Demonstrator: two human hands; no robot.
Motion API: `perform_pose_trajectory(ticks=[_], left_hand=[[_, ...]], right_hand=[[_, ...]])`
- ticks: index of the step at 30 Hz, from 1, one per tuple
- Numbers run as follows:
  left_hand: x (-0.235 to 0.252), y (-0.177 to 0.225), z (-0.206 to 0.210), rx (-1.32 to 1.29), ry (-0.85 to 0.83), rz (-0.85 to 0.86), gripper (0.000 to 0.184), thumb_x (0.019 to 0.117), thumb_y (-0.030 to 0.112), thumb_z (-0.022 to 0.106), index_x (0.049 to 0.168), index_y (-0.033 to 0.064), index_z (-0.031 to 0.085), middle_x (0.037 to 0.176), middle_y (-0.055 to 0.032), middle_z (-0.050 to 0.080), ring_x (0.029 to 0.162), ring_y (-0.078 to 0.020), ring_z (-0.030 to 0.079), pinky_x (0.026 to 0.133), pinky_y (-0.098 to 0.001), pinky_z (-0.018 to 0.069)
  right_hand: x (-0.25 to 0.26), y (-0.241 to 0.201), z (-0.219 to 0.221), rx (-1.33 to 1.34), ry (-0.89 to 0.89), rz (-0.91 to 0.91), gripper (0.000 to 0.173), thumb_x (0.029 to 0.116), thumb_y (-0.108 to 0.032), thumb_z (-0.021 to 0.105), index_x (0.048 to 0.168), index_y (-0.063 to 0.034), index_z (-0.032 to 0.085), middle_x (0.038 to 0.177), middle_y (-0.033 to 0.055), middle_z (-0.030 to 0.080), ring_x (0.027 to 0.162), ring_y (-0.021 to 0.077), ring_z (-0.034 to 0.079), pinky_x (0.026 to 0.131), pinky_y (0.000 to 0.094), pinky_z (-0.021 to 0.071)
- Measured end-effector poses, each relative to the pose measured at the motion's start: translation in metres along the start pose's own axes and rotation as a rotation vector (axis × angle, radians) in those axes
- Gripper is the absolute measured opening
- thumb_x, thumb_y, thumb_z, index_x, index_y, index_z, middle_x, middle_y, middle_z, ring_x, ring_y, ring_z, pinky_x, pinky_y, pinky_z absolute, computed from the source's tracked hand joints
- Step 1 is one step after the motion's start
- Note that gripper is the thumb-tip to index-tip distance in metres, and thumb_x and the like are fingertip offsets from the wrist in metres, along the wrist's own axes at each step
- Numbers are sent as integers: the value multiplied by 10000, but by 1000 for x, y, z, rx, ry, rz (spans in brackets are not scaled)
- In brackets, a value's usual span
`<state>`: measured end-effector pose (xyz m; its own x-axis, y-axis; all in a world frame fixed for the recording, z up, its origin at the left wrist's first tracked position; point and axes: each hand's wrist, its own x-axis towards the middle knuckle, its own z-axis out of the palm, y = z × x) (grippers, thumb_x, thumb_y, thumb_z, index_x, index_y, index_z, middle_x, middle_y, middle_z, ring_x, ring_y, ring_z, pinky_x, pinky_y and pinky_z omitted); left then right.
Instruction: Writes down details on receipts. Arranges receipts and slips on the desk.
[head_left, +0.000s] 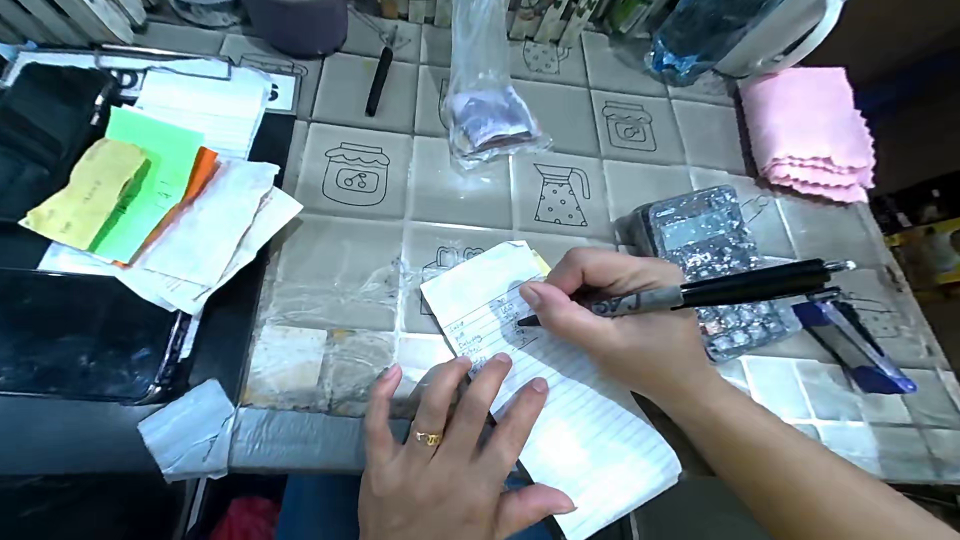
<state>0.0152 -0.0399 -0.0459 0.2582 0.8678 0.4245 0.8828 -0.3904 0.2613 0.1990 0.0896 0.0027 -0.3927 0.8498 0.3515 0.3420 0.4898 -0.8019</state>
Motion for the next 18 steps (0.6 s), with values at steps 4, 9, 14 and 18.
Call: perform_pose_trajectory(ticks=[4, 9, 14, 18], left_hand=[[1, 0, 0, -3, 3, -4, 677, 928, 809, 330, 1429, 427, 577, 1527, 68, 520, 1482, -191, 359, 1196, -581, 130], [1, 0, -1, -3, -2, -4, 674, 928, 807, 333, 1429, 428, 579, 1537, 66, 507, 1482, -190, 355, 1198, -575, 128], [1, 0, -1, -16, 6, -5, 666, 934, 796, 346, 1425, 415, 586, 1534, 58, 513, 1483, -193, 355, 1201, -578, 122], [1, 0, 0, -21, 10, -6, 660, 931, 795, 359, 1417, 415, 593, 1533, 65, 512, 1486, -187, 346, 1208, -574, 109]], right_hand=[[0, 0, 0, -6, -8, -6, 188, 946, -123, 660, 760, -115, 642, 643, -104, 567, 564, -70, 502, 479, 95, 375], [1, 0, 0, 3, -16, -17, 192, 943, -112, 663, 752, -108, 639, 637, -96, 566, 557, -66, 499, 475, 98, 371], [0, 0, 1, -12, -22, -10, 192, 944, -118, 664, 754, -109, 637, 635, -97, 563, 555, -66, 498, 471, 97, 370], [0, -1, 1, -21, -27, -20, 196, 942, -103, 661, 747, -98, 637, 635, -91, 563, 554, -66, 491, 470, 96, 361]])
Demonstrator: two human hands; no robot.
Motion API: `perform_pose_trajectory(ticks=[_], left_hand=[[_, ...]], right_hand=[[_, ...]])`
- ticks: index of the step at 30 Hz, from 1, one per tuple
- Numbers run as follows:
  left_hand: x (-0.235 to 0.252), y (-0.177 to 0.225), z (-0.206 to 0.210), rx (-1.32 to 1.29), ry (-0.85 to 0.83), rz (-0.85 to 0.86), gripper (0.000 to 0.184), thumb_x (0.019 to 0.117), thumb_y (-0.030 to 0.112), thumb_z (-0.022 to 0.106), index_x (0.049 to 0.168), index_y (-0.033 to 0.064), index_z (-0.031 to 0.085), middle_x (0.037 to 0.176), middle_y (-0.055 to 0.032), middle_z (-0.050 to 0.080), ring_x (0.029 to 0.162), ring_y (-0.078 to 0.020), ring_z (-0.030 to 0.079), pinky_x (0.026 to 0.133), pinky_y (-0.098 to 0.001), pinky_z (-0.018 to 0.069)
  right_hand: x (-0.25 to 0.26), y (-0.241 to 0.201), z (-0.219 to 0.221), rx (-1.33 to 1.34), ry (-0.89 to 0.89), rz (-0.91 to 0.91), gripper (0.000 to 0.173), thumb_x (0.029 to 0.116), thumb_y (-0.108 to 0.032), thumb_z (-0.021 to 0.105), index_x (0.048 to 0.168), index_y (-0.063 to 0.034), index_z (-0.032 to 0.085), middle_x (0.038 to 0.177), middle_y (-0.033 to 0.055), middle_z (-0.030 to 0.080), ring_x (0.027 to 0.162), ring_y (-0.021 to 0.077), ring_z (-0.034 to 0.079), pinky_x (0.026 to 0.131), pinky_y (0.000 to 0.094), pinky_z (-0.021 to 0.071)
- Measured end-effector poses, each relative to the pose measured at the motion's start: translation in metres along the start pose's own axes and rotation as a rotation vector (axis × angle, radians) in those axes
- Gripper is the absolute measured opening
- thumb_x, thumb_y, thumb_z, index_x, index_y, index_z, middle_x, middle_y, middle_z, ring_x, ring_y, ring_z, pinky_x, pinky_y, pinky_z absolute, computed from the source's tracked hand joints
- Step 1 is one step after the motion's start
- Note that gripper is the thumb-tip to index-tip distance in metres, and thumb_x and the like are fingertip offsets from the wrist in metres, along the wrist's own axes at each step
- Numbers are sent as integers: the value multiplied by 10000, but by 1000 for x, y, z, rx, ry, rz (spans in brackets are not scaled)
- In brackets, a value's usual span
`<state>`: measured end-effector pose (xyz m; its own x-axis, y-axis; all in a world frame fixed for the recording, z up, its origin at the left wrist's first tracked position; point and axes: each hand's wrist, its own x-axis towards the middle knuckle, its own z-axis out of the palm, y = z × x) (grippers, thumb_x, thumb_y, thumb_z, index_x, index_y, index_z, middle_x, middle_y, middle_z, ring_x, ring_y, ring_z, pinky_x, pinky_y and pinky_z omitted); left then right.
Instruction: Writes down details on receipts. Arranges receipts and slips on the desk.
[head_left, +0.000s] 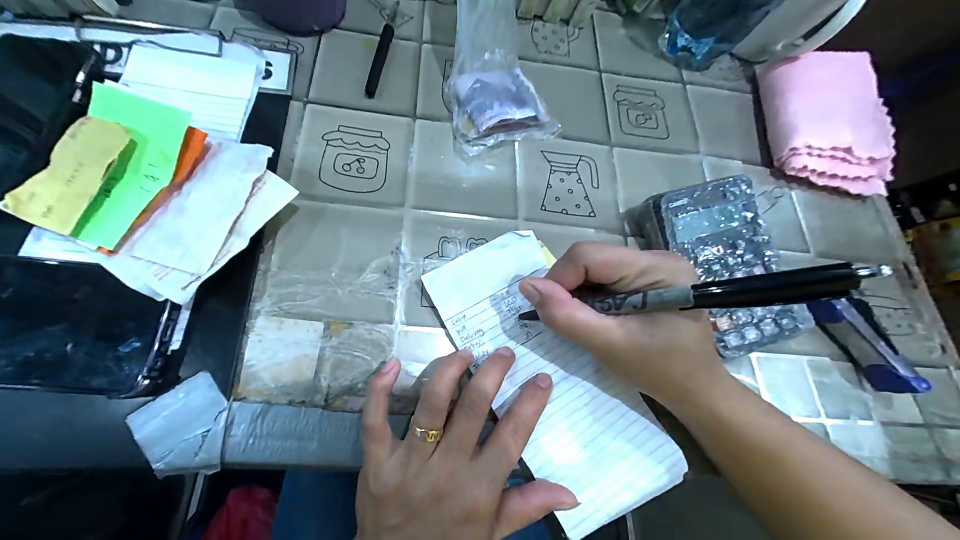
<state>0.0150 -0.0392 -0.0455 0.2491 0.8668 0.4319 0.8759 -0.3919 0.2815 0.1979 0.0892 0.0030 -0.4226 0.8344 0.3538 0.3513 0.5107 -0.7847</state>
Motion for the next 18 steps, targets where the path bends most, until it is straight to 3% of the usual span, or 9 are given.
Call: perform_pose_trajectory(ticks=[7, 18], left_hand=[[1, 0, 0, 15, -5, 2, 664, 933, 800, 338, 1407, 415, 599, 1520, 60, 524, 1475, -187, 362, 1201, -568, 122], [1, 1, -2, 18, -11, -3, 666, 933, 800, 333, 1418, 419, 585, 1528, 68, 516, 1481, -184, 355, 1205, -569, 115]], right_hand=[[-1, -1, 0, -44, 11, -5, 218, 926, -94, 646, 711, -110, 609, 620, -96, 537, 545, -78, 460, 467, 93, 327], [0, -1, -1, -4, 11, 31, 211, 931, -113, 654, 724, -131, 614, 626, -111, 546, 546, -78, 478, 463, 92, 351]])
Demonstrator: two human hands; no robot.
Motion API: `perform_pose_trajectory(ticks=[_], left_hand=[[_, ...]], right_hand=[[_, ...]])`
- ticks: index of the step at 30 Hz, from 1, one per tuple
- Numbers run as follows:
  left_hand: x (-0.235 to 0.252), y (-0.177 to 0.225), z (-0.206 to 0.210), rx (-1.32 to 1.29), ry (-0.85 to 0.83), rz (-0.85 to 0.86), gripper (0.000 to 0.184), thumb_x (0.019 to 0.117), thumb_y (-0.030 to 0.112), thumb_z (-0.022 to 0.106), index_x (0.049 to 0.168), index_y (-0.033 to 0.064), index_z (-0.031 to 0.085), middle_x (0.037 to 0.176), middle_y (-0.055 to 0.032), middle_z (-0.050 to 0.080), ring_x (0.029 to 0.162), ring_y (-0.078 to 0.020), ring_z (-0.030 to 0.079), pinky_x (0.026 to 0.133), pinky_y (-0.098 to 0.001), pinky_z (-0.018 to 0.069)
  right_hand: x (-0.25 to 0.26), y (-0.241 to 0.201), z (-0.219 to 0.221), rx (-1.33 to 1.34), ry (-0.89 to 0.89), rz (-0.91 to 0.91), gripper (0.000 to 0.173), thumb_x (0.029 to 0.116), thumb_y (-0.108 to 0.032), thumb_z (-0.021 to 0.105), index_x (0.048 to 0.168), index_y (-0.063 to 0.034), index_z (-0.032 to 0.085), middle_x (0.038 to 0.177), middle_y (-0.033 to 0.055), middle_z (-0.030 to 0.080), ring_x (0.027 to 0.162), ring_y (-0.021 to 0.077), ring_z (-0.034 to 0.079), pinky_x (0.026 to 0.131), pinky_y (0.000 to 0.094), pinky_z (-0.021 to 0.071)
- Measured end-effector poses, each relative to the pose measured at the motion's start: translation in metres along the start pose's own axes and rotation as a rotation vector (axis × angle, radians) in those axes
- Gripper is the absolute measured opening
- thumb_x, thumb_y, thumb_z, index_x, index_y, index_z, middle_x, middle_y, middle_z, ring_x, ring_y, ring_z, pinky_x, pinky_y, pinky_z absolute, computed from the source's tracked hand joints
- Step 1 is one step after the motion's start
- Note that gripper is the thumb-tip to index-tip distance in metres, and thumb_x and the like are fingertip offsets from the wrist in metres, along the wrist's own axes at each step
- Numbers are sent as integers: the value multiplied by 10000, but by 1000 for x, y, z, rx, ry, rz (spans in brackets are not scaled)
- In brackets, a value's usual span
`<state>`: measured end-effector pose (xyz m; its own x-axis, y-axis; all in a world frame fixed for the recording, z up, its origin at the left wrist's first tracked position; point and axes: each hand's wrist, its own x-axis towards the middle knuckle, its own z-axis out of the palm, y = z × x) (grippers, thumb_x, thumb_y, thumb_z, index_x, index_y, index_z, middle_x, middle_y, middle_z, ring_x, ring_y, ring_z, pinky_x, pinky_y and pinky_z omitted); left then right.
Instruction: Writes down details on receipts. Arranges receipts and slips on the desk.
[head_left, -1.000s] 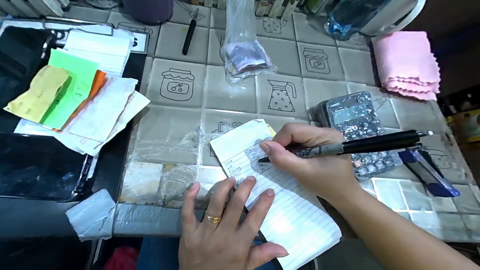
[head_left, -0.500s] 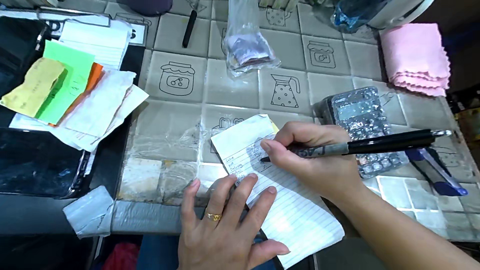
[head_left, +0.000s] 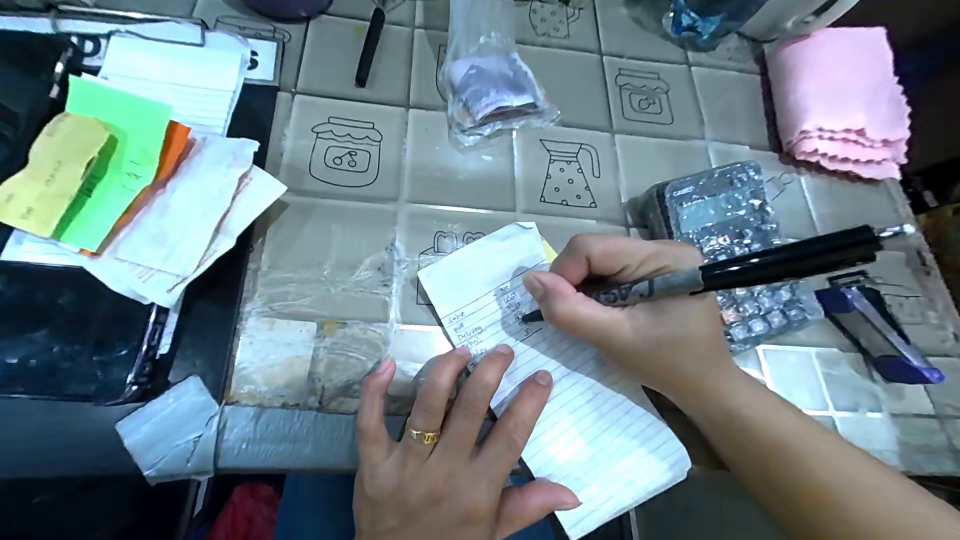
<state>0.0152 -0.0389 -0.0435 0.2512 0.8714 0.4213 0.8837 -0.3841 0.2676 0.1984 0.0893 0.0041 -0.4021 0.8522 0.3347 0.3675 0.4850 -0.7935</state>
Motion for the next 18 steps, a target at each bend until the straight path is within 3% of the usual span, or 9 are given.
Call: perform_pose_trajectory(ticks=[18], left_hand=[[0, -1, 0, 5, -14, 7, 660, 946, 790, 314, 1427, 424, 578, 1532, 69, 515, 1493, -184, 343, 1207, -586, 101]], right_hand=[[1, -1, 1, -18, -1, -7, 216, 940, -100, 651, 728, -118, 613, 627, -98, 545, 548, -75, 475, 466, 94, 344]])
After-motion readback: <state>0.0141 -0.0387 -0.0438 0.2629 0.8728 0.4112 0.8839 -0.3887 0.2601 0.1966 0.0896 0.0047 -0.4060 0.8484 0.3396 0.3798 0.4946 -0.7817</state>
